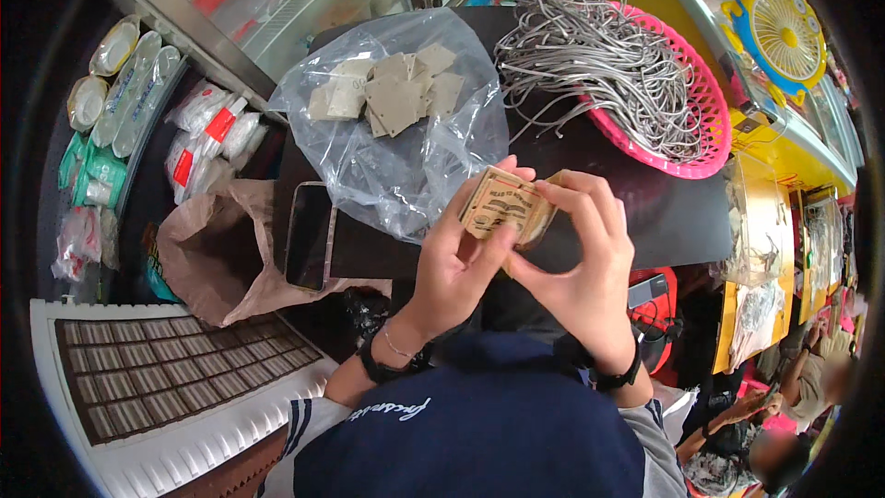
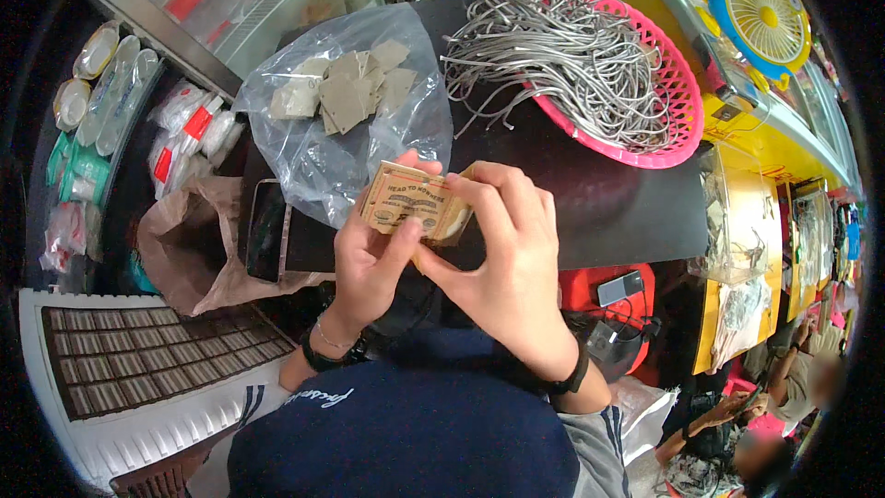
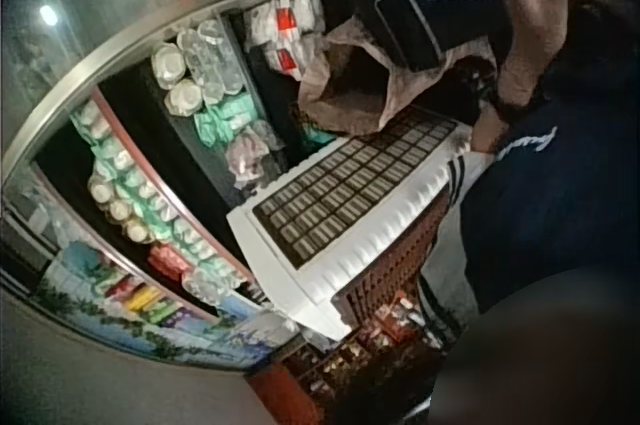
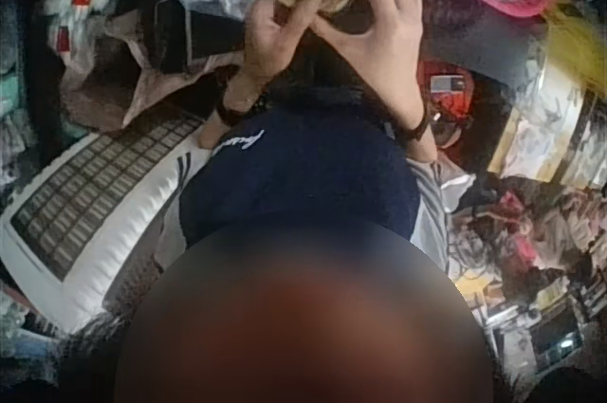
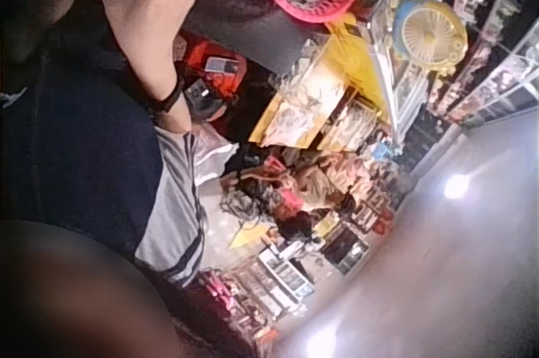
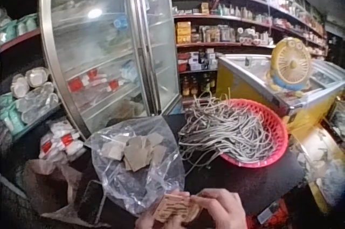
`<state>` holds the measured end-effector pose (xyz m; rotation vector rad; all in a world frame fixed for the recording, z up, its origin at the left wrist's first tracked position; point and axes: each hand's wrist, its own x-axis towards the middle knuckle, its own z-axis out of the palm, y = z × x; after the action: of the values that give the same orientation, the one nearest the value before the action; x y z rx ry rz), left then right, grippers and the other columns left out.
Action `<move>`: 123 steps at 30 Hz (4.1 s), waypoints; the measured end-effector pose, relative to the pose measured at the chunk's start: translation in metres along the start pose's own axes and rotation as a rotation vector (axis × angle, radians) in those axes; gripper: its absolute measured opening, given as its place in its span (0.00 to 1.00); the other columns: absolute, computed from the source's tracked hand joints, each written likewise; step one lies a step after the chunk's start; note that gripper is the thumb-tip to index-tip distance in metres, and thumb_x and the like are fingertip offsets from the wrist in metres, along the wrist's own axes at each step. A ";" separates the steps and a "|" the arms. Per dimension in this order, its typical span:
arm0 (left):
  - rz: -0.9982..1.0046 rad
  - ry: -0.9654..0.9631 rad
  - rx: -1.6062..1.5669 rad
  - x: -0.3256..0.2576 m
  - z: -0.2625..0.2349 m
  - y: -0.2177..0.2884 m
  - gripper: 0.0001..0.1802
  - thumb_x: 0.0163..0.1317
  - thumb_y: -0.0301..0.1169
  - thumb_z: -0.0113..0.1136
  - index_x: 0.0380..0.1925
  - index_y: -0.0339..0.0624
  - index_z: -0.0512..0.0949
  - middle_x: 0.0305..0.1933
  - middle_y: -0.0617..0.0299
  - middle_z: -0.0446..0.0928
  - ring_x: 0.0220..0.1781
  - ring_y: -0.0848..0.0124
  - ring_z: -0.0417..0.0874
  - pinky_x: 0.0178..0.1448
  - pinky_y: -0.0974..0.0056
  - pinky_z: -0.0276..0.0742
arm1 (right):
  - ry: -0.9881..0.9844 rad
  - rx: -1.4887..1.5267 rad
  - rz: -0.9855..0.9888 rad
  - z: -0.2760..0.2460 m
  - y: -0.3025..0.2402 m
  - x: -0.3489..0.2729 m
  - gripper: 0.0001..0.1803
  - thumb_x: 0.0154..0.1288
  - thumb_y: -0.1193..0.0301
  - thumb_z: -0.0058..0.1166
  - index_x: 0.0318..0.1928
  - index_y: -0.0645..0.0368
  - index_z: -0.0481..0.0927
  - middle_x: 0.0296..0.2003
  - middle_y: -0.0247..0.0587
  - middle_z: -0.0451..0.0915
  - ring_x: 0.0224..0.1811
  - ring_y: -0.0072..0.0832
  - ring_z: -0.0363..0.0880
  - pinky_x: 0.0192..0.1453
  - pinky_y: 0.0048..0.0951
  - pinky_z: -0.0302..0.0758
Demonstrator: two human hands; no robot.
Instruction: Attaching labels to shoe components using a cord.
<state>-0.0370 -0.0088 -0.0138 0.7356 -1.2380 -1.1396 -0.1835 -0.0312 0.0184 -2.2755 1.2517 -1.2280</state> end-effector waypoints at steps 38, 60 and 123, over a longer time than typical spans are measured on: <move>0.054 0.258 0.342 -0.013 -0.062 0.014 0.15 0.66 0.23 0.50 0.52 0.36 0.77 0.56 0.55 0.77 0.56 0.69 0.77 0.59 0.67 0.71 | 0.025 0.628 0.398 0.048 0.089 0.035 0.33 0.62 0.83 0.46 0.68 0.59 0.56 0.60 0.41 0.63 0.47 0.25 0.74 0.49 0.24 0.74; 0.329 -0.073 0.955 -0.007 -0.050 0.023 0.20 0.59 0.24 0.54 0.54 0.40 0.76 0.60 0.61 0.74 0.47 0.60 0.71 0.53 0.60 0.68 | -0.099 0.994 0.146 -0.008 0.009 0.005 0.33 0.53 0.73 0.57 0.62 0.68 0.66 0.57 0.47 0.71 0.53 0.30 0.71 0.58 0.29 0.66; 0.108 0.159 0.722 -0.141 -0.043 0.051 0.22 0.65 0.39 0.47 0.53 0.36 0.75 0.57 0.52 0.75 0.58 0.59 0.71 0.64 0.60 0.64 | 0.188 1.460 0.250 -0.098 0.066 -0.124 0.23 0.59 0.60 0.60 0.16 0.53 0.64 0.28 0.33 0.67 0.32 0.30 0.71 0.55 0.38 0.65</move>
<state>0.0258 0.1339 -0.0241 1.2470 -1.5387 -0.5112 -0.3304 0.0436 -0.0282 -0.9201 0.3122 -1.4872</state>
